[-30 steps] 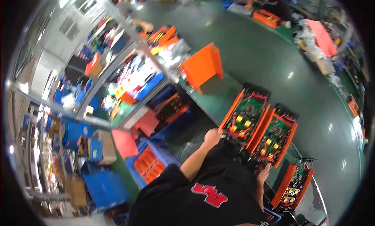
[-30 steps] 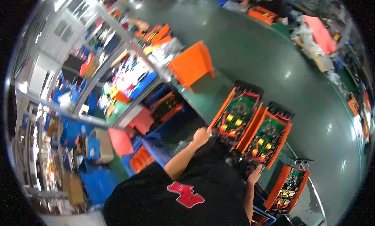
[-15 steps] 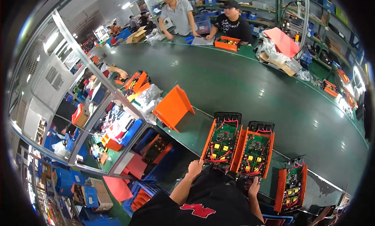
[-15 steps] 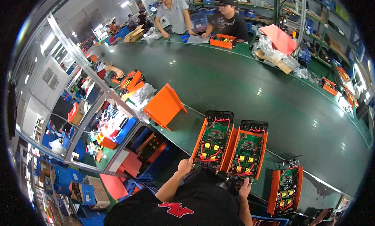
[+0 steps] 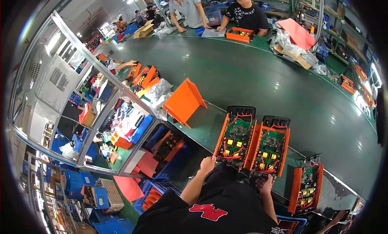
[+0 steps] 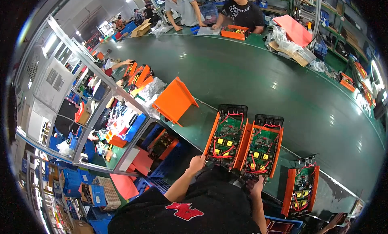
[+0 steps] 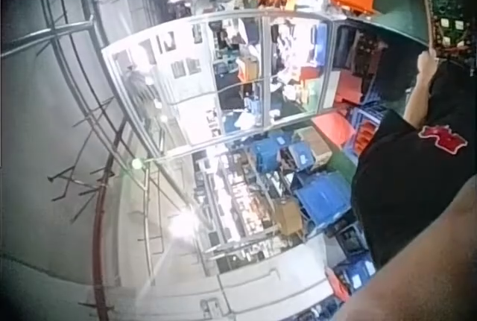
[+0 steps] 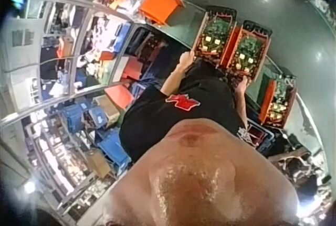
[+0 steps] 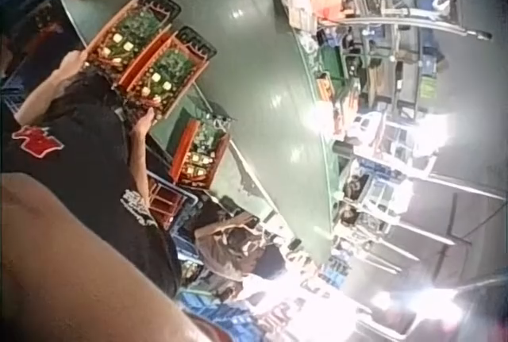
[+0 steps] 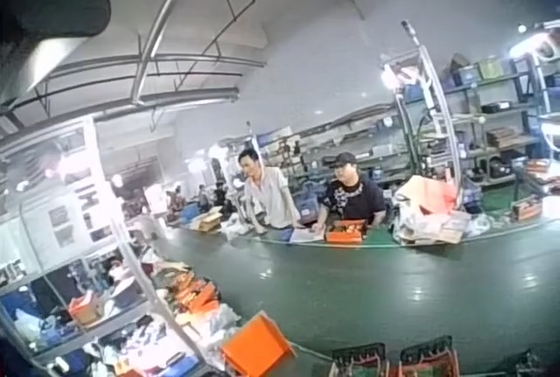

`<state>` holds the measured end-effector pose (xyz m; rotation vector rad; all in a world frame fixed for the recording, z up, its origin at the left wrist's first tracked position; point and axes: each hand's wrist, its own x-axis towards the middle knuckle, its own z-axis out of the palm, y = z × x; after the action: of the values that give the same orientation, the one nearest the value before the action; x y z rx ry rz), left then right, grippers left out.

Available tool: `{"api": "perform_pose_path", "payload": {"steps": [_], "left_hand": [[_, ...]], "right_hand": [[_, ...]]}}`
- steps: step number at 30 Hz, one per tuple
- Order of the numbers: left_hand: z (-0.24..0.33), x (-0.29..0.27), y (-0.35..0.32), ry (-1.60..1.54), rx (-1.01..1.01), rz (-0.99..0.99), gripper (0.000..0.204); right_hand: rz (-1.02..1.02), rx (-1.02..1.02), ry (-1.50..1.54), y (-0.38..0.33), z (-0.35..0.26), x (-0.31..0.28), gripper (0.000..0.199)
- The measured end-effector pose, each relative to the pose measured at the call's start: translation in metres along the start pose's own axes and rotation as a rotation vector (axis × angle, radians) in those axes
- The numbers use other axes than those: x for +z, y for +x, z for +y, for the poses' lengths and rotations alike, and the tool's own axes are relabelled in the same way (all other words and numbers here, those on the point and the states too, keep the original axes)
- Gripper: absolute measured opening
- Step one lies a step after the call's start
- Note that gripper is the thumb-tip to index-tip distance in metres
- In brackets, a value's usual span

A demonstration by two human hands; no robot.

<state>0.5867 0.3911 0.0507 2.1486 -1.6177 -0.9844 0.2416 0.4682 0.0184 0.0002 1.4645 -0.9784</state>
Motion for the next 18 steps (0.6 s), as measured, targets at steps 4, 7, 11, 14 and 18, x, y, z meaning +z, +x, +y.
{"api": "perform_pose_path", "payload": {"steps": [4, 7, 11, 14, 18], "left_hand": [[-0.004, 0.000, -0.002, 0.018, 0.024, -0.016, 0.035], [-0.010, 0.000, 0.000, 0.195, 0.118, -0.017, 0.037], [-0.010, 0.003, 0.012, -0.027, -0.123, -0.004, 0.058], [-0.006, -0.002, 0.006, -0.027, -0.163, 0.016, 0.056], [0.015, -0.005, 0.001, 0.030, -0.105, 0.046, 0.054]], "right_hand": [[-0.061, 0.069, 0.237, -0.001, -0.004, 0.005, 0.047], [-0.179, 0.123, 0.382, 0.004, -0.004, -0.002, 0.034], [-0.127, 0.159, 0.513, -0.024, -0.021, 0.020, 0.022], [-0.116, 0.156, 0.434, -0.026, -0.024, 0.025, 0.023], [-0.179, 0.105, 0.434, -0.013, -0.016, 0.014, 0.025]]}}
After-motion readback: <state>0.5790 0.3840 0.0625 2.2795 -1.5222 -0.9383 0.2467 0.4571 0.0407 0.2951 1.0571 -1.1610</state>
